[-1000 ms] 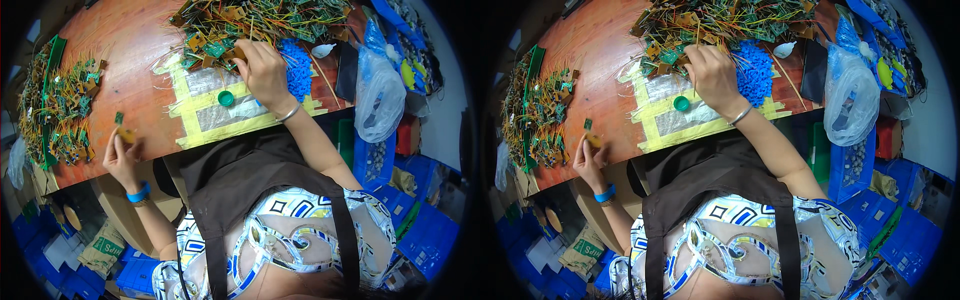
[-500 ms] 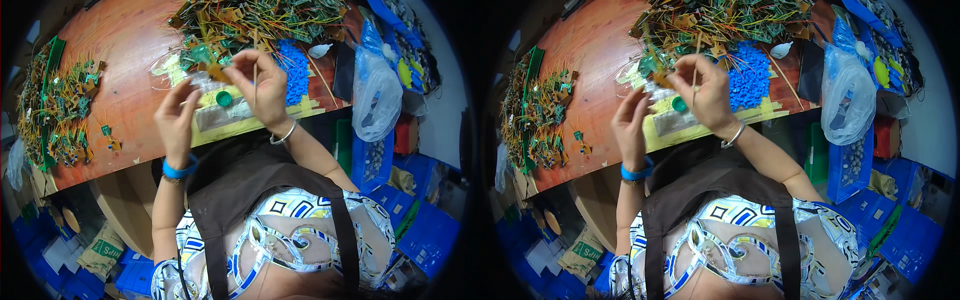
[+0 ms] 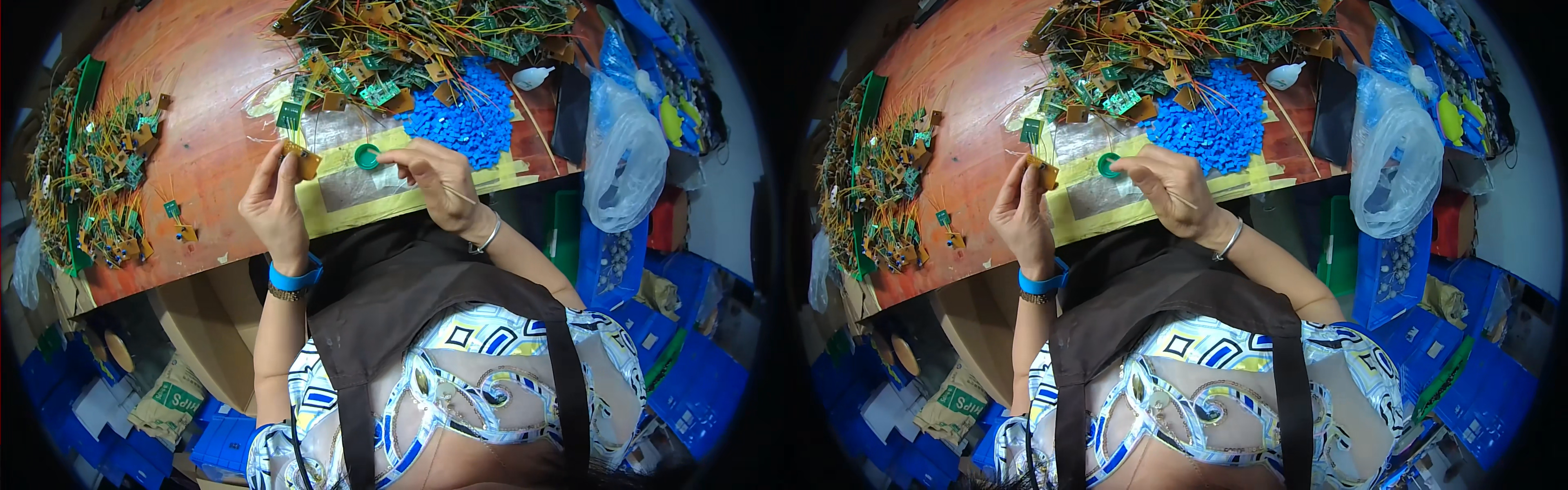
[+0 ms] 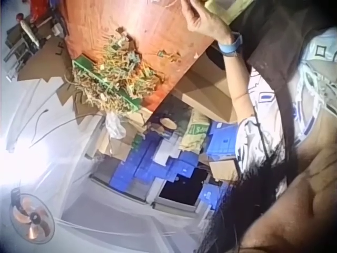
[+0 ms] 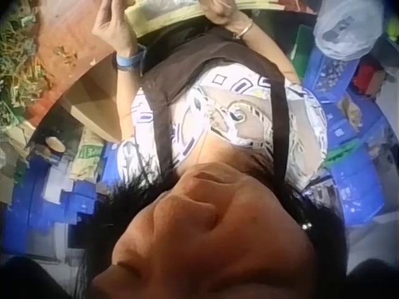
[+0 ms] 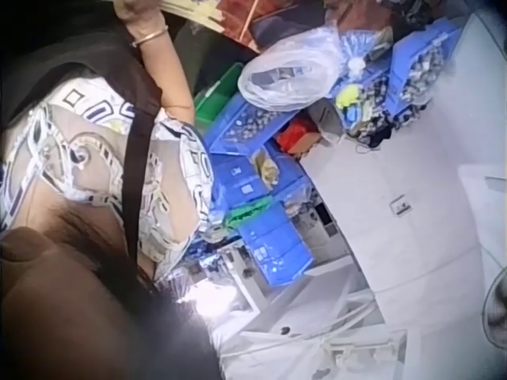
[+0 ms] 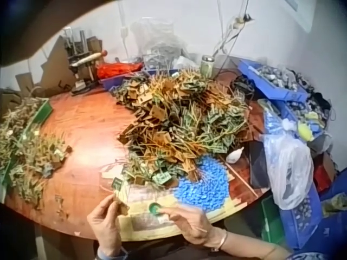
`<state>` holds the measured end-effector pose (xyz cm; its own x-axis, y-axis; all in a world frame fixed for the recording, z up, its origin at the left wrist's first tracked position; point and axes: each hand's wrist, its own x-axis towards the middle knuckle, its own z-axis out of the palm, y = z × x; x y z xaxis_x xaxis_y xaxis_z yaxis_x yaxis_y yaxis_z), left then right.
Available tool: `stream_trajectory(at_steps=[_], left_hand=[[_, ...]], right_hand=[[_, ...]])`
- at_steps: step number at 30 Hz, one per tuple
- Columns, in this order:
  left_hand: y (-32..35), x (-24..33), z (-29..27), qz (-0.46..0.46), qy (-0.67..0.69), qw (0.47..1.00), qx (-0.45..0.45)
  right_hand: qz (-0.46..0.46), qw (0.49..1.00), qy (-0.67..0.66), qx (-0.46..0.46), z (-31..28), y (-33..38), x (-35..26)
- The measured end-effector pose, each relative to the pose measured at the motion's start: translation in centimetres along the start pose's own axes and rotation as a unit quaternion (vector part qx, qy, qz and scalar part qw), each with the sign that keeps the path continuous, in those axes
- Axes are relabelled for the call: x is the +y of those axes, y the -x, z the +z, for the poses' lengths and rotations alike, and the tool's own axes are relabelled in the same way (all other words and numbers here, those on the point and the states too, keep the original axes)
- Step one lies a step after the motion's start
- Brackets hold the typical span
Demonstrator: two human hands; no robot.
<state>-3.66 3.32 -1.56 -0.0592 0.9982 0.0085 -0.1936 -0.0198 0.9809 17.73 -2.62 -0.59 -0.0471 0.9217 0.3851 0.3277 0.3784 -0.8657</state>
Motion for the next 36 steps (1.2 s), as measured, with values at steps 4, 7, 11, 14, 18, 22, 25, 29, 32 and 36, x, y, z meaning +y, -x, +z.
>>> stream_trajectory(at_steps=[4, 7, 11, 14, 18, 22, 25, 29, 32, 36], left_hand=[[0.5, -0.3, 0.1, 0.102, -0.130, 0.986, -0.008], [0.6, 0.2, 0.2, 0.200, -0.261, 0.944, -0.029], [0.9, 1.0, 0.4, 0.179, -0.272, 0.944, -0.048], [1.3, 1.6, 0.6, -0.047, -0.108, 0.990, -0.079], [1.9, 1.7, 0.6, -0.205, 0.064, 0.966, -0.147], [2.1, 2.1, 0.9, -0.216, 0.078, 0.959, -0.163], [2.2, 2.3, 0.9, -0.205, 0.073, 0.961, -0.168], [2.4, 2.3, 1.0, -0.194, 0.072, 0.963, -0.172], [2.3, 2.4, 1.0, -0.188, 0.068, 0.965, -0.172], [2.3, 2.2, 0.9, -0.173, 0.062, 0.967, -0.177]], right_hand=[[0.051, 0.999, 0.003, 0.005, 1.0, 0.3, 0.3], [0.024, 0.997, 0.072, -0.018, 1.2, 0.3, 0.5], [0.013, 0.998, 0.056, -0.003, 0.9, 0.1, -0.5], [0.007, 0.999, -0.027, 0.015, 0.7, -0.1, -2.0], [0.017, 0.997, -0.078, -0.004, 1.0, -0.7, -3.1], [0.027, 0.995, -0.094, -0.005, 1.4, -0.7, -2.9], [0.031, 0.995, -0.097, -0.002, 1.5, -0.6, -2.9], [0.014, 0.996, -0.092, 0.010, 1.7, -0.7, -2.7], [-0.009, 0.998, -0.065, 0.002, 1.6, -0.7, -2.6], [-0.070, 0.997, 0.004, -0.015, 1.4, -0.8, -2.6]])
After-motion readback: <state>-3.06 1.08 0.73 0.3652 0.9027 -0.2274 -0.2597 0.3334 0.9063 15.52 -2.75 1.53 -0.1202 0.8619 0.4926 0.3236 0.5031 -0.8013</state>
